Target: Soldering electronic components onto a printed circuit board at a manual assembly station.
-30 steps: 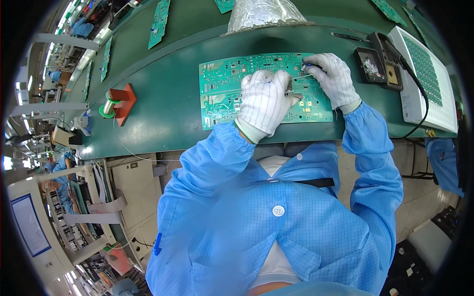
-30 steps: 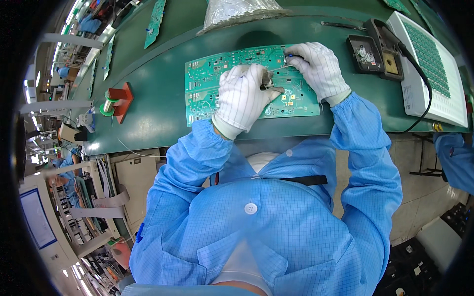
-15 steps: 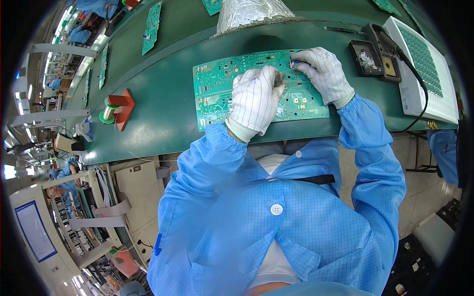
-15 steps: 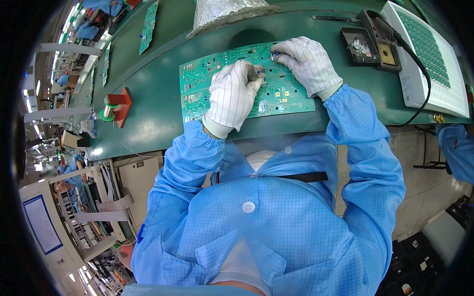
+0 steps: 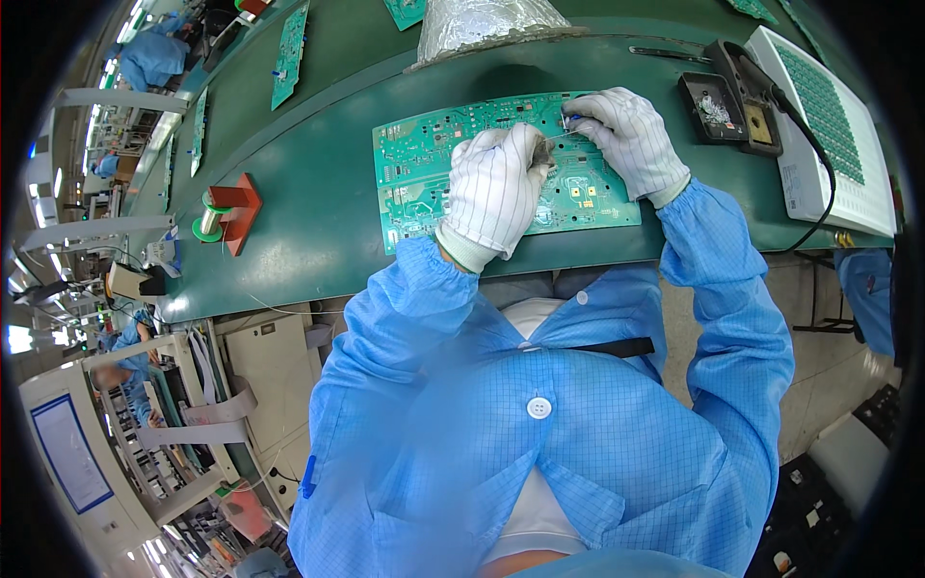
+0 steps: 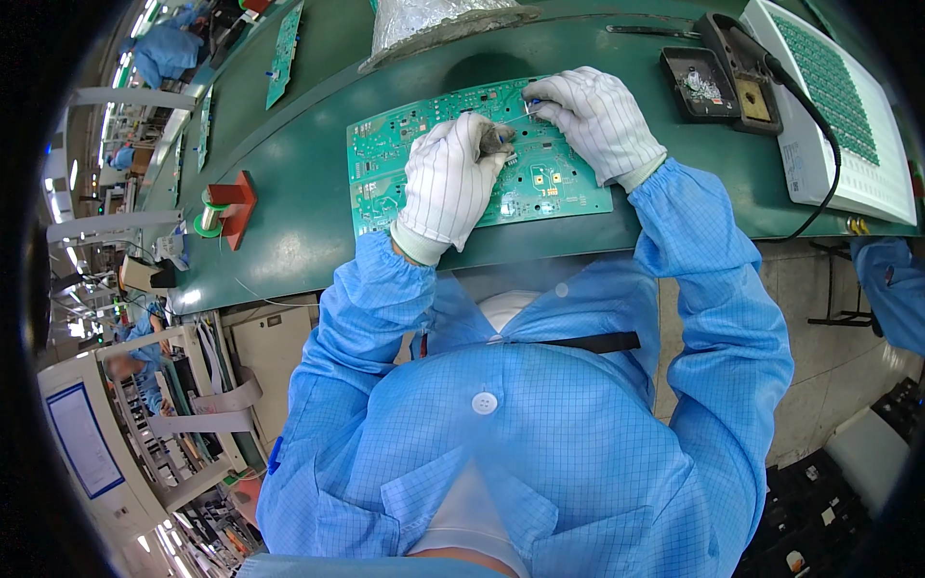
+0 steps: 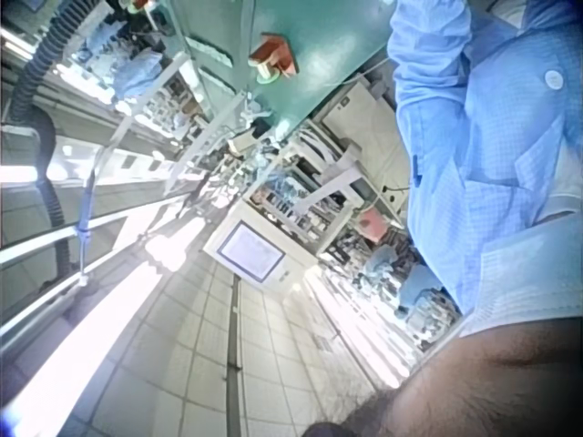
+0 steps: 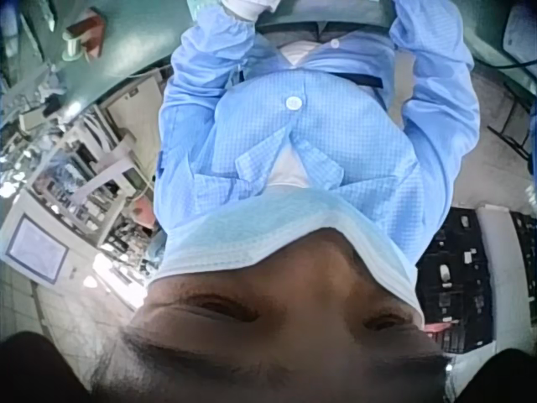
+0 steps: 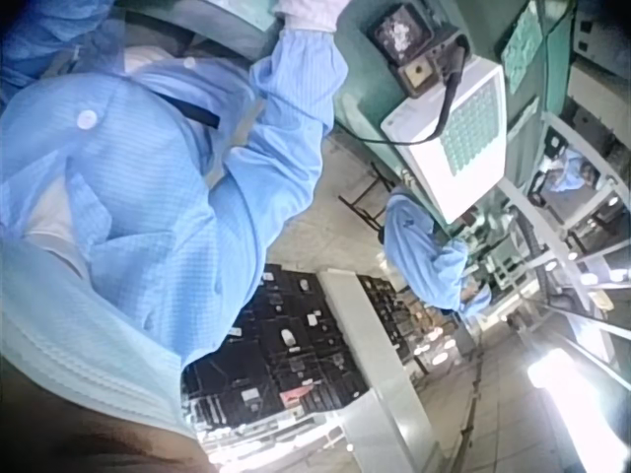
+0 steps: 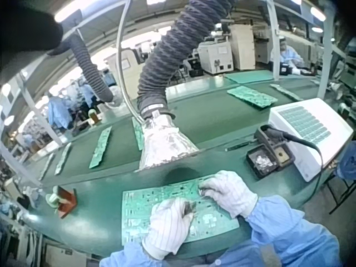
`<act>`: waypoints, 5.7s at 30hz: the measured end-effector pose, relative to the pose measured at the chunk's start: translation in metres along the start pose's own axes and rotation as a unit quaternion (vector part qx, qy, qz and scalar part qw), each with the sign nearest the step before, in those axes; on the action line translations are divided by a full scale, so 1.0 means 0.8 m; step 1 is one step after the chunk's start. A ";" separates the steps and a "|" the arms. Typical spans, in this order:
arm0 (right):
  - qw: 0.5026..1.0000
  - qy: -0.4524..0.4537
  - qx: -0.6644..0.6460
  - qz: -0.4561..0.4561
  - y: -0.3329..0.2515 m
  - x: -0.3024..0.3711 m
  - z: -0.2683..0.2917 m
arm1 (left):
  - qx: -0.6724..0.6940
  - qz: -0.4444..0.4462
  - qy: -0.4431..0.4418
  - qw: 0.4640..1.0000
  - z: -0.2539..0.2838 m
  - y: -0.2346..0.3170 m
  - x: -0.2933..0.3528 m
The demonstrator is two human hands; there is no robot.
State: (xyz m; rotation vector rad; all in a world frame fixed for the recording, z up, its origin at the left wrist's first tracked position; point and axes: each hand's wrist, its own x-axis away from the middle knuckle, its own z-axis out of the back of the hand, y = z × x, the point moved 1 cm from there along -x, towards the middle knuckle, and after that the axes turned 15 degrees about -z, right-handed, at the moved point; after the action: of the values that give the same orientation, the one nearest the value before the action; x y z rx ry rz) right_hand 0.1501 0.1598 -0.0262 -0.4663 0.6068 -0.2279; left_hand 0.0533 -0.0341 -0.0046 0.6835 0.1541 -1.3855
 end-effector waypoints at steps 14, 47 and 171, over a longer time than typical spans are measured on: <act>0.991 0.018 0.120 -0.057 -0.003 0.000 -0.006 | 0.034 -0.126 -0.018 0.991 -0.011 0.021 0.002; 0.989 -0.012 0.118 -0.086 -0.006 0.003 0.005 | -0.019 -0.198 -0.035 0.979 -0.021 0.024 0.003; 0.911 0.133 -0.232 -0.313 -0.040 0.107 0.039 | -0.111 -0.073 -0.203 0.970 -0.034 -0.057 -0.088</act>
State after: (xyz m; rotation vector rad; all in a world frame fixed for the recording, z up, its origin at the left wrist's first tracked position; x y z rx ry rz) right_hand 0.2353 0.1141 -0.0308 -1.1050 0.7670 -0.7789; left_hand 0.0035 0.0390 -0.0085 0.1965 0.0327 -1.5931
